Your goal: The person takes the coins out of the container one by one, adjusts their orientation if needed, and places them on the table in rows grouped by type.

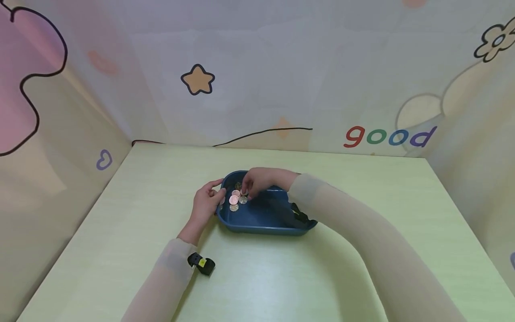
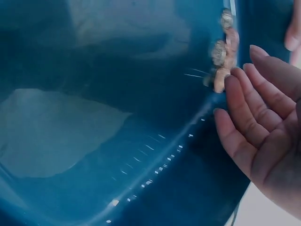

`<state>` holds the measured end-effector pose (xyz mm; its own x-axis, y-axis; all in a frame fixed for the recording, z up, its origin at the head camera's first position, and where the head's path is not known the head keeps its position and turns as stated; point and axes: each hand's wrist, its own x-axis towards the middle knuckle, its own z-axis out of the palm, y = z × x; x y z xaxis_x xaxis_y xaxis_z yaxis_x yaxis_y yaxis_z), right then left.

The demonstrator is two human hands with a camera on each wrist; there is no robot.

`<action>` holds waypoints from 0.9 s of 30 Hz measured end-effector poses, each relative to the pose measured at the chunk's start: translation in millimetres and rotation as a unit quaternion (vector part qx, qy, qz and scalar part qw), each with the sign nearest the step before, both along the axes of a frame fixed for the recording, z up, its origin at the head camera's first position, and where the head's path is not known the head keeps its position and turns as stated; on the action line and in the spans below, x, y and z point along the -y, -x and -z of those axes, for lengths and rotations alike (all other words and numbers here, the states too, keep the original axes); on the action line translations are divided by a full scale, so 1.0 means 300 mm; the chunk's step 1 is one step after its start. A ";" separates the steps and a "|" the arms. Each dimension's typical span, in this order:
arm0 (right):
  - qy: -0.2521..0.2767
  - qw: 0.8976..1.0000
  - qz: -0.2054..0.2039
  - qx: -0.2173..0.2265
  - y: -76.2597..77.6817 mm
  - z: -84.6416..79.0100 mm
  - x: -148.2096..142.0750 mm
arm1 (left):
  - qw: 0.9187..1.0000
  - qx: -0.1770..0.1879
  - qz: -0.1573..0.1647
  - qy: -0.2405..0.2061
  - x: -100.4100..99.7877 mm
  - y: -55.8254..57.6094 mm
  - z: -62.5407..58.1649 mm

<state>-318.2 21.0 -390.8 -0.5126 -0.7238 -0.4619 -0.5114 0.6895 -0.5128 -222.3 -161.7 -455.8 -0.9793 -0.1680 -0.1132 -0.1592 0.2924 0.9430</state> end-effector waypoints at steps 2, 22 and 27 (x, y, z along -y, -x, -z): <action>-0.001 1.000 -0.001 -0.006 0.002 0.018 0.009 | 1.000 0.000 0.001 -0.002 0.000 0.001 -0.002; 0.005 0.996 -0.011 -0.088 -0.022 0.100 0.035 | 1.000 -0.001 0.004 0.005 0.002 0.003 0.001; 0.010 0.994 -0.024 -0.106 -0.028 0.105 0.041 | 1.000 -0.006 0.003 0.002 0.002 0.002 0.003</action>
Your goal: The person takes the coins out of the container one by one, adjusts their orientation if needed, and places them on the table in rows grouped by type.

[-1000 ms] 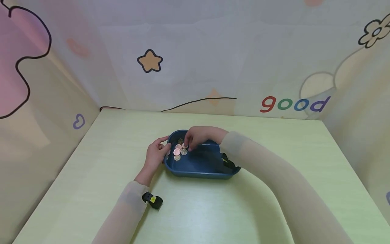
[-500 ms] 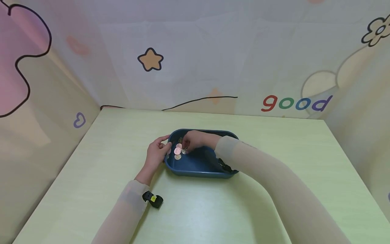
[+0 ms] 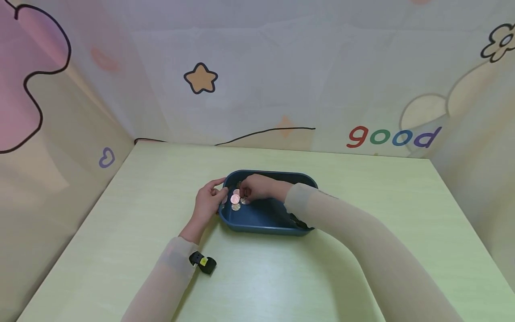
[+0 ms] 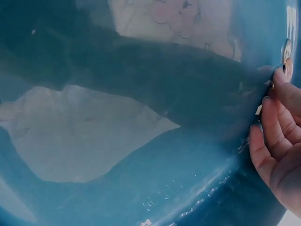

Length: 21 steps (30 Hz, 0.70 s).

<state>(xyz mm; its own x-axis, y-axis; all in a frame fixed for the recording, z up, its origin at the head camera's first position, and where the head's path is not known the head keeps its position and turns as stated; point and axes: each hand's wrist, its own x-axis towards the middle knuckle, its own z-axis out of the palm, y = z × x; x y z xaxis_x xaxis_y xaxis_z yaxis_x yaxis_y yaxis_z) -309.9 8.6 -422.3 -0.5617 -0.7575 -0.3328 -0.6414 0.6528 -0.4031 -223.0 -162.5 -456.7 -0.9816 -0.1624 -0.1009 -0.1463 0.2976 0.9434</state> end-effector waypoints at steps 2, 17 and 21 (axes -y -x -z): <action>-0.002 1.000 -0.004 -0.012 -0.003 0.002 0.004 | 1.000 -0.002 0.001 -0.003 0.002 0.000 0.001; -0.013 1.000 0.001 -0.015 0.009 -0.003 0.007 | 1.000 -0.013 0.006 -0.013 0.001 -0.002 -0.008; -0.009 1.000 0.006 0.020 0.021 -0.007 -0.004 | 1.000 -0.010 0.005 -0.007 0.002 -0.002 -0.005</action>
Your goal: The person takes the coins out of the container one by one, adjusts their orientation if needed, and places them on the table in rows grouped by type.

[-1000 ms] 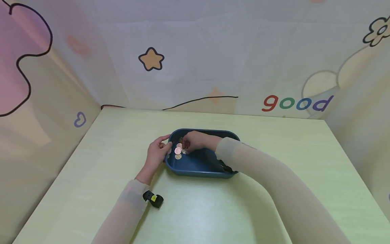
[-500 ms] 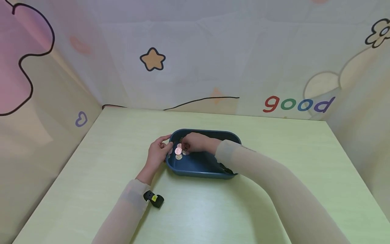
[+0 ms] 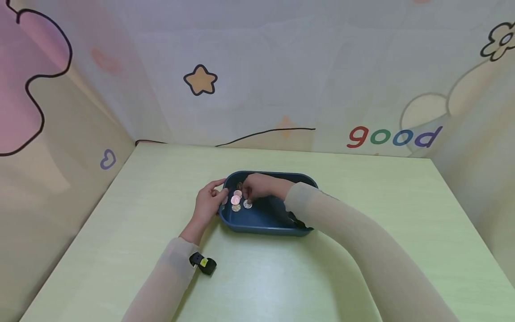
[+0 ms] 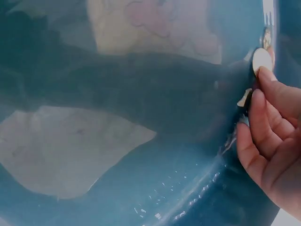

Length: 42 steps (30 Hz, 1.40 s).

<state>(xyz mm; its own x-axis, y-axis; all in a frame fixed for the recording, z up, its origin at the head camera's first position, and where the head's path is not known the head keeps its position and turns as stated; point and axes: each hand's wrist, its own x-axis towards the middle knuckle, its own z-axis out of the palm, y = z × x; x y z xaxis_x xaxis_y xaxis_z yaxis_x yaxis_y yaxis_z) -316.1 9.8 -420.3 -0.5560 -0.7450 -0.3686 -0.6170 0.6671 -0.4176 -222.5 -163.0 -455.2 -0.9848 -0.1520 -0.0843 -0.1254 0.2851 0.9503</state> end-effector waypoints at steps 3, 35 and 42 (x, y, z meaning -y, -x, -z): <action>0.001 1.000 0.003 0.023 0.008 -0.008 -0.010 | 1.000 0.005 -0.002 0.006 0.000 0.001 0.000; 0.156 0.980 0.123 0.021 -0.122 -0.279 -0.317 | 1.000 0.001 -0.005 -0.003 -0.004 -0.003 0.003; 0.174 0.967 0.184 0.020 -0.176 -0.244 -0.448 | 1.000 0.006 -0.006 0.003 -0.006 -0.002 0.005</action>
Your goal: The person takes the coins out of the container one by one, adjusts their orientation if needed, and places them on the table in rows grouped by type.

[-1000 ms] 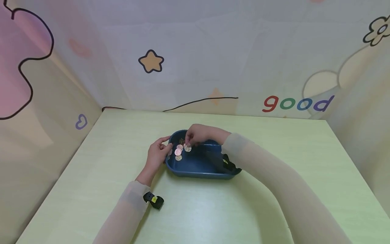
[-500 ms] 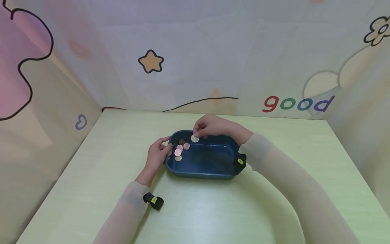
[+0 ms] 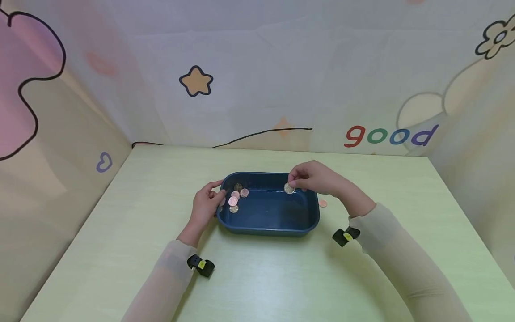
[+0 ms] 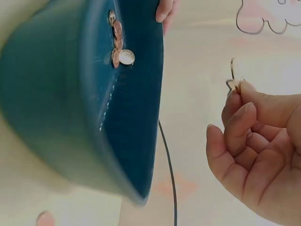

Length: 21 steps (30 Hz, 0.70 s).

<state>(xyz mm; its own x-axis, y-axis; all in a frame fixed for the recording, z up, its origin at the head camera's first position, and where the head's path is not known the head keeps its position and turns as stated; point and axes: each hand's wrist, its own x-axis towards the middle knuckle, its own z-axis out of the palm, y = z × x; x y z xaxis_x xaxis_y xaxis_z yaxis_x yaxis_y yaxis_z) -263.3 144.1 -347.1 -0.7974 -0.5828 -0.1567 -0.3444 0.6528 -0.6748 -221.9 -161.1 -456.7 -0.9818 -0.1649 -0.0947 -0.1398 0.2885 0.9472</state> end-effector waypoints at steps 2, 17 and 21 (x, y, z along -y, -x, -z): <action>0.006 1.000 0.012 0.000 -0.015 0.009 -0.030 | 1.000 0.000 -0.001 0.001 0.000 -0.001 0.001; 0.023 0.993 0.111 0.023 -0.122 0.102 -0.194 | 1.000 0.000 0.000 0.004 0.001 0.000 -0.002; 0.034 0.991 0.124 0.028 -0.141 0.132 -0.231 | 1.000 0.000 0.003 0.004 0.001 -0.004 -0.004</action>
<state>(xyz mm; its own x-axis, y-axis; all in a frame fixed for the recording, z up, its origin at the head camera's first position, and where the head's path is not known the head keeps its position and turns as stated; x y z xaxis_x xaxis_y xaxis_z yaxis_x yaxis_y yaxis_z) -221.0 213.3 -386.7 -0.9083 -0.3810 -0.1724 -0.1398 0.6650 -0.7336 -220.6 -161.5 -455.5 -0.9826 -0.1607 -0.0926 -0.1377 0.2977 0.9447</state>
